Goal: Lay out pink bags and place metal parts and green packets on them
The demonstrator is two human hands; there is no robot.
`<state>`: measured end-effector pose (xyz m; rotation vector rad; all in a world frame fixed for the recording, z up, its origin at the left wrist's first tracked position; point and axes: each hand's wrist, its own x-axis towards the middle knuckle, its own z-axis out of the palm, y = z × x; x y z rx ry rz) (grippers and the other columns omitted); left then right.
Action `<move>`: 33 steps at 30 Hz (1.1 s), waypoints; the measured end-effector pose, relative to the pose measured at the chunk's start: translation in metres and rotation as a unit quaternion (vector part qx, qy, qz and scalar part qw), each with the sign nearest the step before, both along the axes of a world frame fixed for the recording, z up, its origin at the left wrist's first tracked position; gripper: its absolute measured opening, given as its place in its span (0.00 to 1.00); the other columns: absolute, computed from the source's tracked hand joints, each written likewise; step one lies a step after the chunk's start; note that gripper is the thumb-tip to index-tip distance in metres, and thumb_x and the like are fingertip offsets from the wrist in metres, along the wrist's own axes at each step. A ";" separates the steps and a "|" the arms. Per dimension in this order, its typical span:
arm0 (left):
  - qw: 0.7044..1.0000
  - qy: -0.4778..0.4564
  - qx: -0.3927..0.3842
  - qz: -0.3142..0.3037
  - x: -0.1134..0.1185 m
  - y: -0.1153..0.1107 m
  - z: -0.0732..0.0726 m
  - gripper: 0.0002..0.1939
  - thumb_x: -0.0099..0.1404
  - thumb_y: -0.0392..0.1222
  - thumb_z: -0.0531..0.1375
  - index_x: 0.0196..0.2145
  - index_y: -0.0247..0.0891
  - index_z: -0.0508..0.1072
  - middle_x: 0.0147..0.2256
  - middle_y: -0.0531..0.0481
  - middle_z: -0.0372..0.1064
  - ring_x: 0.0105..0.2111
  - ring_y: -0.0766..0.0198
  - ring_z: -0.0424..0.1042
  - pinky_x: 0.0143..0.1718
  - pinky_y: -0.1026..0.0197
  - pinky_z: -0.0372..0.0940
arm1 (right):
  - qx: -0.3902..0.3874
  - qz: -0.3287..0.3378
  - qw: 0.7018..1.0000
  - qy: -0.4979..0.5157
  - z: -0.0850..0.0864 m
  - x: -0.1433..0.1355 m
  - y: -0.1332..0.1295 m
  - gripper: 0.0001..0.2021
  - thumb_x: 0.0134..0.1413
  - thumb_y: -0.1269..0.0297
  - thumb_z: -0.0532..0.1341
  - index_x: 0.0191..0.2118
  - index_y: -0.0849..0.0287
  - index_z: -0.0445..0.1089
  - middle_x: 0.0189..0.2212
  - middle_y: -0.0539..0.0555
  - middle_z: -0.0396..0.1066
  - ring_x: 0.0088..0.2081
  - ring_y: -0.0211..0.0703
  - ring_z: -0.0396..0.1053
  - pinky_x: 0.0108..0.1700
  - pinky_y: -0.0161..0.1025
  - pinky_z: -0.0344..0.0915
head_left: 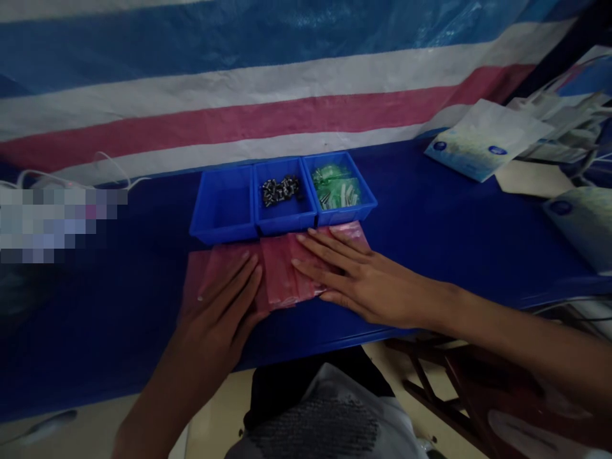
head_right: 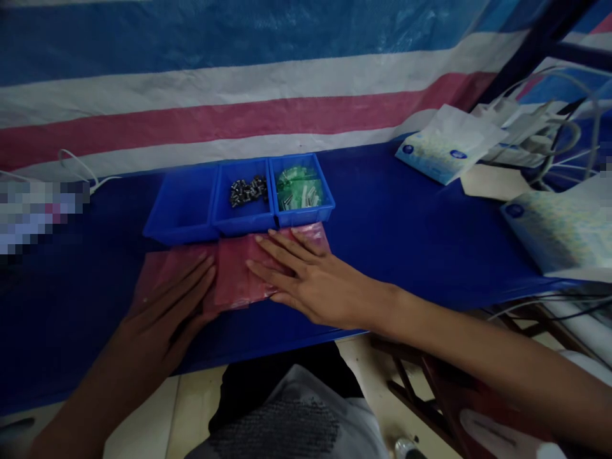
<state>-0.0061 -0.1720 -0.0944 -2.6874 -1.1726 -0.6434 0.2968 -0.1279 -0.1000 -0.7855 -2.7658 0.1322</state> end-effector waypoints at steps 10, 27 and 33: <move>0.999 -0.005 0.008 0.038 0.013 0.004 -0.012 0.36 0.80 0.50 0.54 0.78 0.42 0.44 0.70 0.38 0.63 0.70 0.45 0.63 0.67 0.39 0.69 | 0.065 -0.014 0.998 -0.012 0.001 0.003 0.000 0.27 0.76 0.65 0.54 0.74 0.68 0.57 0.74 0.70 0.50 0.77 0.59 0.45 0.75 0.60 0.54; 0.997 -0.007 0.032 0.073 -0.002 -0.004 -0.010 0.31 0.80 0.49 0.54 0.74 0.36 0.55 0.67 0.34 0.67 0.69 0.41 0.65 0.64 0.39 0.71 | 0.079 0.018 0.996 0.023 0.003 -0.034 0.005 0.25 0.77 0.59 0.52 0.70 0.67 0.64 0.70 0.66 0.64 0.71 0.64 0.63 0.72 0.64 0.61; 0.994 0.001 0.065 0.083 -0.002 -0.003 -0.006 0.18 0.78 0.43 0.58 0.61 0.33 0.72 0.60 0.35 0.73 0.56 0.43 0.77 0.54 0.42 0.76 | 0.099 0.014 0.994 0.038 0.004 -0.044 0.006 0.25 0.77 0.59 0.53 0.69 0.67 0.66 0.70 0.68 0.64 0.70 0.66 0.65 0.69 0.64 0.66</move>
